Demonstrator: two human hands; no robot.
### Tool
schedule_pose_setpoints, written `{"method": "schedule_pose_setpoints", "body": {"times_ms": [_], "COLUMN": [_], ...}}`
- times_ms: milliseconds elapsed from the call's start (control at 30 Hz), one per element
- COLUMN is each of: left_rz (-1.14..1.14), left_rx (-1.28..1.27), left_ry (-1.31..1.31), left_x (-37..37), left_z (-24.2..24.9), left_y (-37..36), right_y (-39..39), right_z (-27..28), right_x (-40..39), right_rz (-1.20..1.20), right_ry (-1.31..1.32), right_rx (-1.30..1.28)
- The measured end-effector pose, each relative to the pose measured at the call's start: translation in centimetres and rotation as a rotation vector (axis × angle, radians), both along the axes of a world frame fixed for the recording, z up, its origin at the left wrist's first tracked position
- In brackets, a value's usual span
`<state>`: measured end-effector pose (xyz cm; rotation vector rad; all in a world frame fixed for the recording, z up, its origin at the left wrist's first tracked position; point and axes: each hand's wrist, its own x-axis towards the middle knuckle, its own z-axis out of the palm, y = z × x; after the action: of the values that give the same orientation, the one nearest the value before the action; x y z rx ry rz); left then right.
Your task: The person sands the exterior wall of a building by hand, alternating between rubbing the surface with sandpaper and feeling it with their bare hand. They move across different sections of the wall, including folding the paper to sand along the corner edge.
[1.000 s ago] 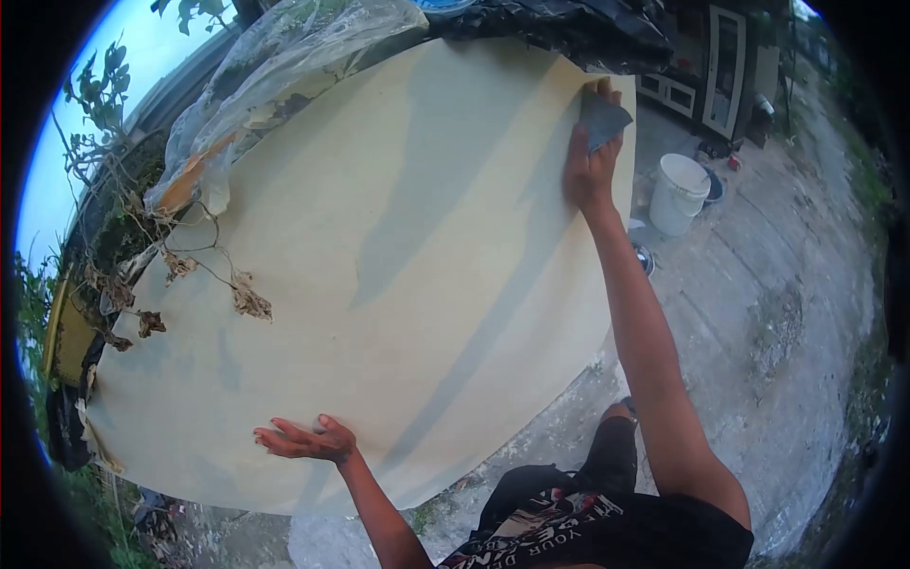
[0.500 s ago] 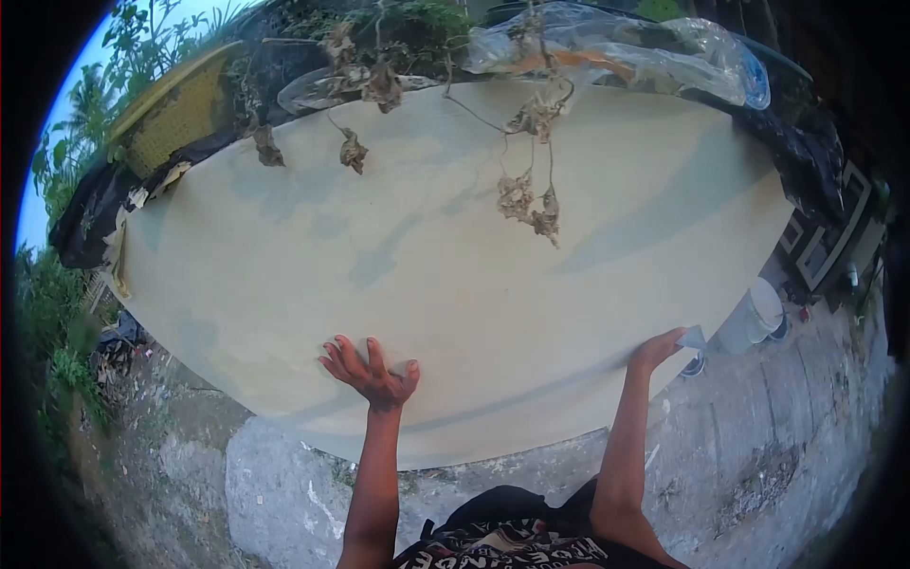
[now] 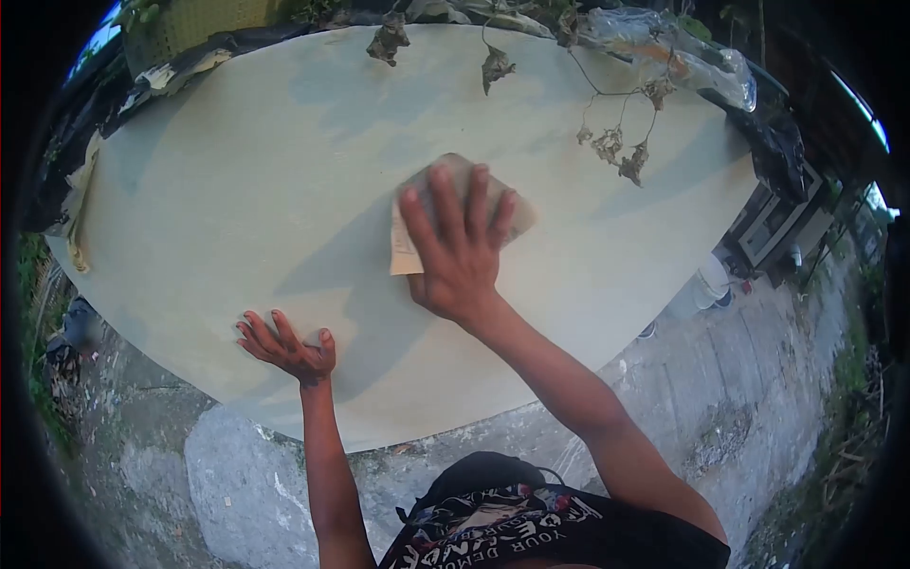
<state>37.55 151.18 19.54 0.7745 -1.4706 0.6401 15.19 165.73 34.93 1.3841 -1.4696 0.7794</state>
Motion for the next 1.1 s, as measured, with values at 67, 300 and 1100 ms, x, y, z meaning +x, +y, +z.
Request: {"method": "schedule_pose_setpoints", "body": {"times_ms": [67,300,1100], "left_rz": [-0.009,0.040,-0.250], "left_rx": [-0.015,-0.030,-0.063], "left_ry": [-0.025,-0.132,-0.178], "left_x": [-0.1,0.1,2.0], "left_z": [0.0,0.5,-2.1], "left_y": [0.3,0.3,-1.2], "right_y": [-0.7,5.6,-0.3], "right_z": [-2.4,-4.2,-9.7], "right_x": [0.2,-10.6,-5.0], "right_rz": [0.018,-0.049,-0.120], "right_ry": [0.313,-0.001,-0.959], "right_rx": [0.144,-0.106,-0.786]}}
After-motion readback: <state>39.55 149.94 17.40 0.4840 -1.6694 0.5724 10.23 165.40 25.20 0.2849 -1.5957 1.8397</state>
